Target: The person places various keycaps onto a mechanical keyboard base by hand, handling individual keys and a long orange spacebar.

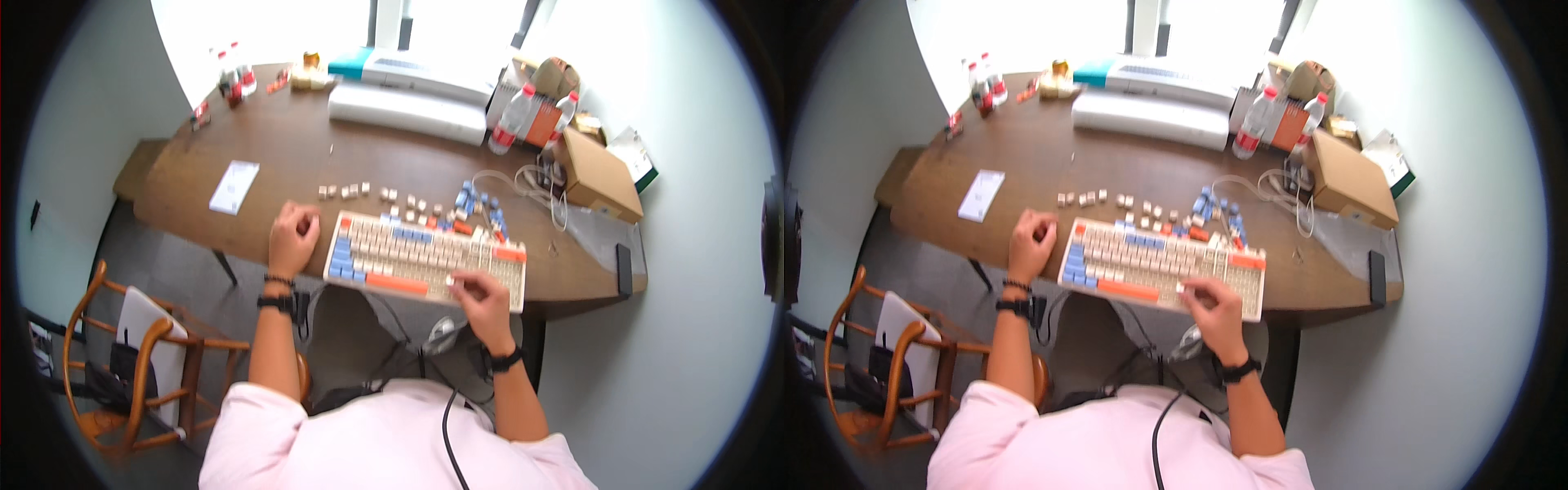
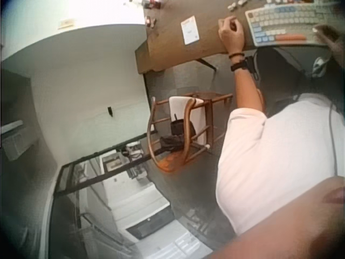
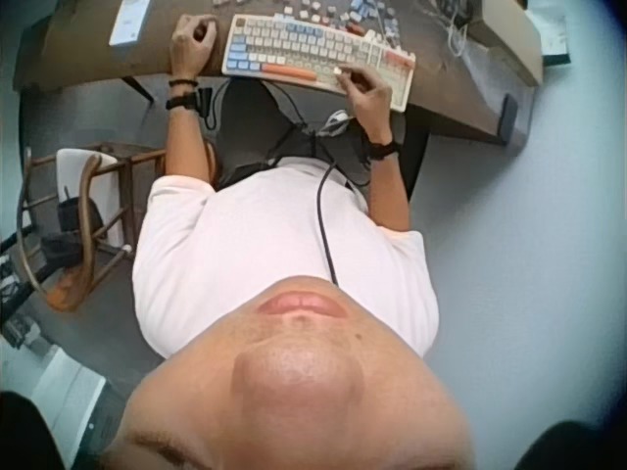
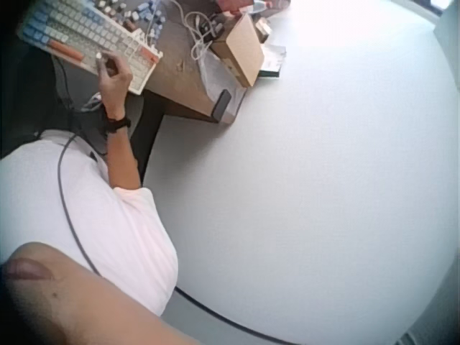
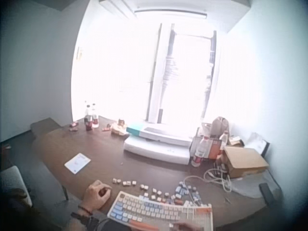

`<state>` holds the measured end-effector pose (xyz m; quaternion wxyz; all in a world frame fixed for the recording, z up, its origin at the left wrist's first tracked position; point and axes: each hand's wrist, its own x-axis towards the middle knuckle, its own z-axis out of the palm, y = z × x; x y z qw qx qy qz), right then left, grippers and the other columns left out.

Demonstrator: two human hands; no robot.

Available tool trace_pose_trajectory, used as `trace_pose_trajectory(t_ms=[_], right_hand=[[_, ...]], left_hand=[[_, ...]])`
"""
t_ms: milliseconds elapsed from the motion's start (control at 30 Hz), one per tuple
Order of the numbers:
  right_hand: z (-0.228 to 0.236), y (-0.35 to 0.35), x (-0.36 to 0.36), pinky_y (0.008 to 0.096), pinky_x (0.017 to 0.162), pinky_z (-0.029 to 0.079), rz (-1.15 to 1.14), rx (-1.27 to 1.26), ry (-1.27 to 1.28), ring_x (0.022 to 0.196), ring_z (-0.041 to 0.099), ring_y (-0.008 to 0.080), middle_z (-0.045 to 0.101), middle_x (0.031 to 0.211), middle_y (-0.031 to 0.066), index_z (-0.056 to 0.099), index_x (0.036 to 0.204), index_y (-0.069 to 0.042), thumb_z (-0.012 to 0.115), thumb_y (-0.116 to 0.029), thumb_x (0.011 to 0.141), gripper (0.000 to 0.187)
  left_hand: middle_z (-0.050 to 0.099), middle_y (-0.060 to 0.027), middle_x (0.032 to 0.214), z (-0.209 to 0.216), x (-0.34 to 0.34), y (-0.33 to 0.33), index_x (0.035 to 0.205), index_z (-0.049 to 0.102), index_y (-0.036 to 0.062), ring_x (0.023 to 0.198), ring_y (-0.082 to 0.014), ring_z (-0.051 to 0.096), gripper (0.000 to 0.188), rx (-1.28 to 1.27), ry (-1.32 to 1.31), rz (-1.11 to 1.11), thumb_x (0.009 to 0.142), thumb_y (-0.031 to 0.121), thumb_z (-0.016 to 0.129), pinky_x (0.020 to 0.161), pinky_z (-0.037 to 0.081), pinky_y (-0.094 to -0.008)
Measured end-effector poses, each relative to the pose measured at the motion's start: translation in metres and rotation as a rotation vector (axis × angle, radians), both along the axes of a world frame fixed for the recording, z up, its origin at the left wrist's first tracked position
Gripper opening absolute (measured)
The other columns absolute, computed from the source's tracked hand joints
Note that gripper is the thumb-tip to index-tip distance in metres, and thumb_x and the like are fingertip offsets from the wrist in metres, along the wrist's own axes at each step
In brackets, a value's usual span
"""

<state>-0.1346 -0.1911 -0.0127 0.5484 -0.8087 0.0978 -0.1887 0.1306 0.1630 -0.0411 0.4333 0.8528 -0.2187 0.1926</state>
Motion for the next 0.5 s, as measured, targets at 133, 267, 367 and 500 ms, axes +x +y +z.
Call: trace_pose_trajectory(t_ms=[133,267,367,500], right_hand=[[0.0112,0.0032,0.0048,0.0281,0.088,0.067,0.026,0.042,-0.039,0.103,0.086,0.0139,0.088,0.117,0.0077,0.089,0.126,0.001,0.092,0.0,0.108,0.019],[0.0135,0.0012,0.0082,0.0262,0.086,0.066,0.047,0.013,-0.041,0.101,0.085,0.0112,0.087,0.117,0.007,0.089,0.127,0.001,0.092,0.002,0.108,0.02],[0.0052,0.0025,0.0044,0.0255,0.084,0.066,0.052,0.069,-0.068,0.099,0.084,0.0099,0.087,0.118,0.0072,0.089,0.127,0.001,0.092,0.003,0.107,0.02],[0.0099,0.0046,0.0019,0.0252,0.084,0.066,0.055,0.023,-0.05,0.099,0.083,0.0095,0.087,0.118,0.0068,0.088,0.128,0.001,0.091,0.003,0.107,0.021]], left_hand=[[0.072,-0.0082,0.101,0.008,0.001,-0.0014,0.115,0.092,0.0097,0.077,-0.0249,0.072,0.012,0.003,0.032,-0.002,0.107,0.012,0.083,0.076,0.06,-0.0425],[0.072,-0.0052,0.101,0.0063,0.0024,-0.0019,0.112,0.093,0.0102,0.077,-0.0219,0.073,0.01,-0.001,0.037,0.007,0.108,0.014,0.084,0.078,0.062,-0.04],[0.072,-0.0045,0.101,0.0045,-0.0018,-0.002,0.111,0.093,0.0104,0.078,-0.021,0.073,0.01,0.012,0.032,0.013,0.107,0.014,0.084,0.078,0.062,-0.0393],[0.073,-0.0043,0.102,0.0038,-0.0019,0.002,0.111,0.093,0.0108,0.079,-0.0201,0.074,0.01,-0.001,0.046,0.004,0.107,0.014,0.085,0.078,0.062,-0.0382]])
